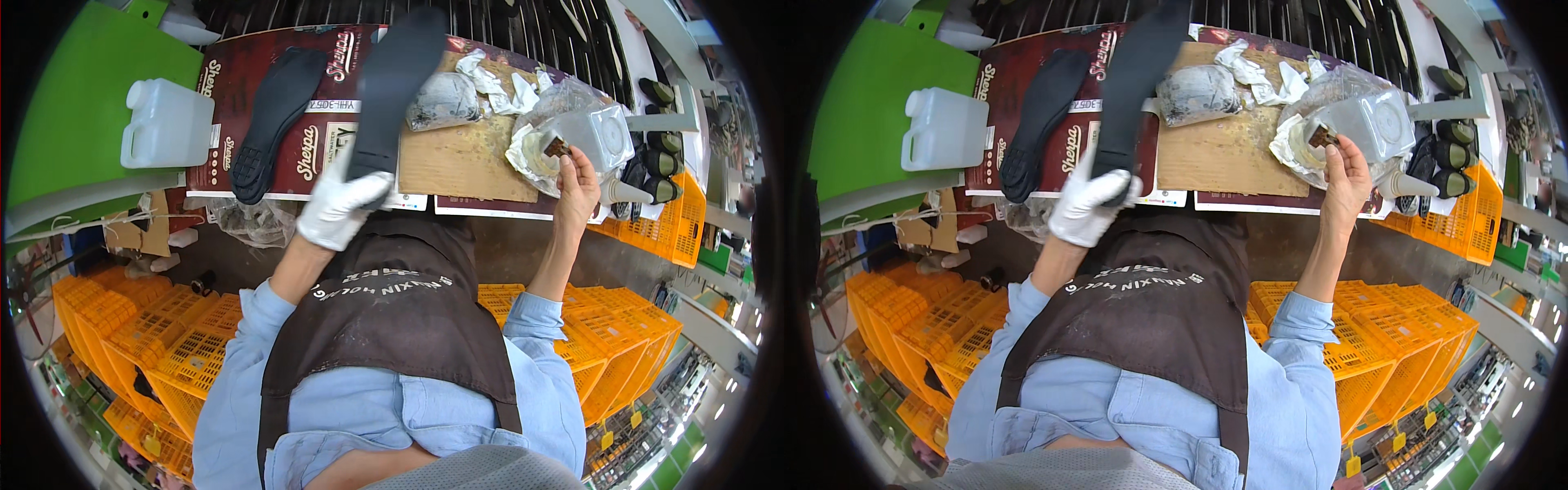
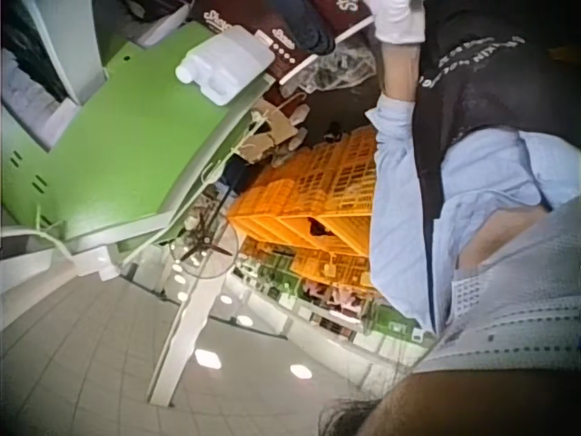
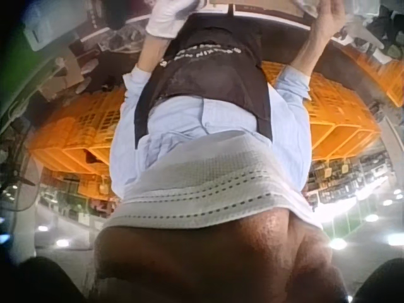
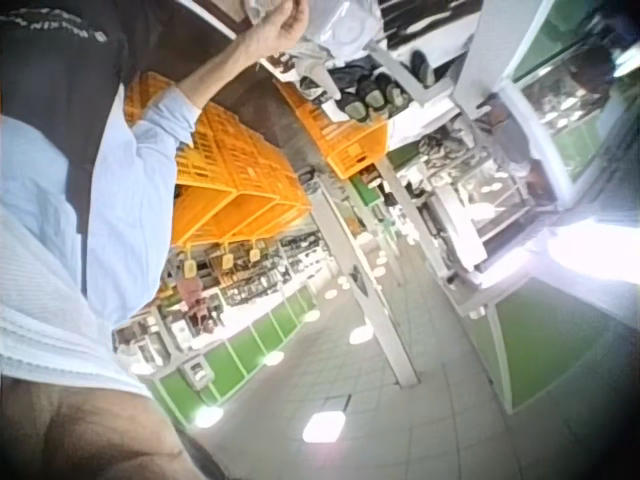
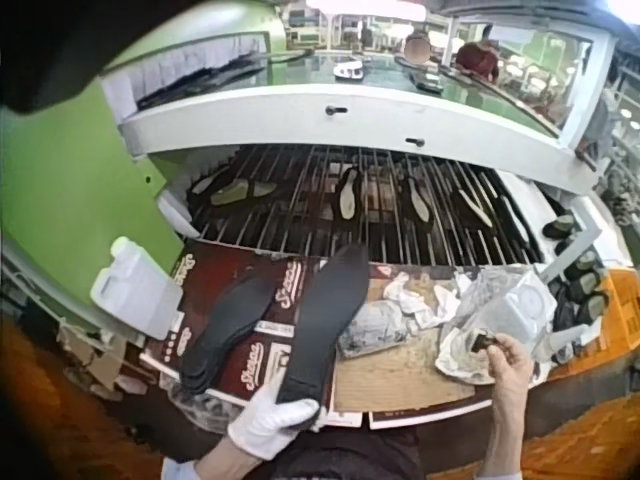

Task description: Apply adhesive to individual shoe soles using a brush at a workstation.

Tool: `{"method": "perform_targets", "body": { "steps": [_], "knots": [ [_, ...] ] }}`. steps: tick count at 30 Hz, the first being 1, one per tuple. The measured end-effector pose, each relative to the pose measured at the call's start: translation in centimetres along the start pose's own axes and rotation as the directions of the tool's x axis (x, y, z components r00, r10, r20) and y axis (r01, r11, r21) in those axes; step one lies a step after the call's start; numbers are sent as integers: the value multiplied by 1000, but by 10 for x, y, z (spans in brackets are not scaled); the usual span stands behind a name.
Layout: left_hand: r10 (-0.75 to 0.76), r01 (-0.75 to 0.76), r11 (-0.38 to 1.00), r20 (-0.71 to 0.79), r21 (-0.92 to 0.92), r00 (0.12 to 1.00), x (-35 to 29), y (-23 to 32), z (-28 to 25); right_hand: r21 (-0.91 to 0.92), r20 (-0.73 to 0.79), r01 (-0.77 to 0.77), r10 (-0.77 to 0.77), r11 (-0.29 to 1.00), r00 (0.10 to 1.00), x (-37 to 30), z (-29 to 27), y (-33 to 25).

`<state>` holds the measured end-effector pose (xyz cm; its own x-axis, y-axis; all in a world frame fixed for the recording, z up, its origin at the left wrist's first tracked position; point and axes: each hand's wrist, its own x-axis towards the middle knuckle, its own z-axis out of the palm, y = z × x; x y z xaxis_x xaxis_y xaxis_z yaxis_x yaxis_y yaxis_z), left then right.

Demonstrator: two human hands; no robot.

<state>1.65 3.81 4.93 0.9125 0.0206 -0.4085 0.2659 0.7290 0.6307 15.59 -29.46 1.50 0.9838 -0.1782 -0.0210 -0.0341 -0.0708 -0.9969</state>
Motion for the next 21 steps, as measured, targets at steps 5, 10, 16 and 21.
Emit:
{"method": "perform_targets", "body": {
  "steps": [5, 10, 16, 21],
  "knots": [
    [-157, 141, 984, 154, 105, 976, 7, -32, 22, 217, 155, 1, -36, 976, 987, 3, 25, -20],
    [-233, 213, 971, 250, 105, 940, 6, -47, 16, -92, 359, 338, -286, 936, 889, 4, 79, -41],
    [-224, 225, 974, 322, 35, 920, 5, -48, 11, -416, 576, 755, -496, 507, 650, -1, 124, -52],
    [-221, 217, 975, 303, 48, 927, 5, -51, 11, -322, 653, 682, -367, 657, 662, -37, 116, -65]
  ]
}}
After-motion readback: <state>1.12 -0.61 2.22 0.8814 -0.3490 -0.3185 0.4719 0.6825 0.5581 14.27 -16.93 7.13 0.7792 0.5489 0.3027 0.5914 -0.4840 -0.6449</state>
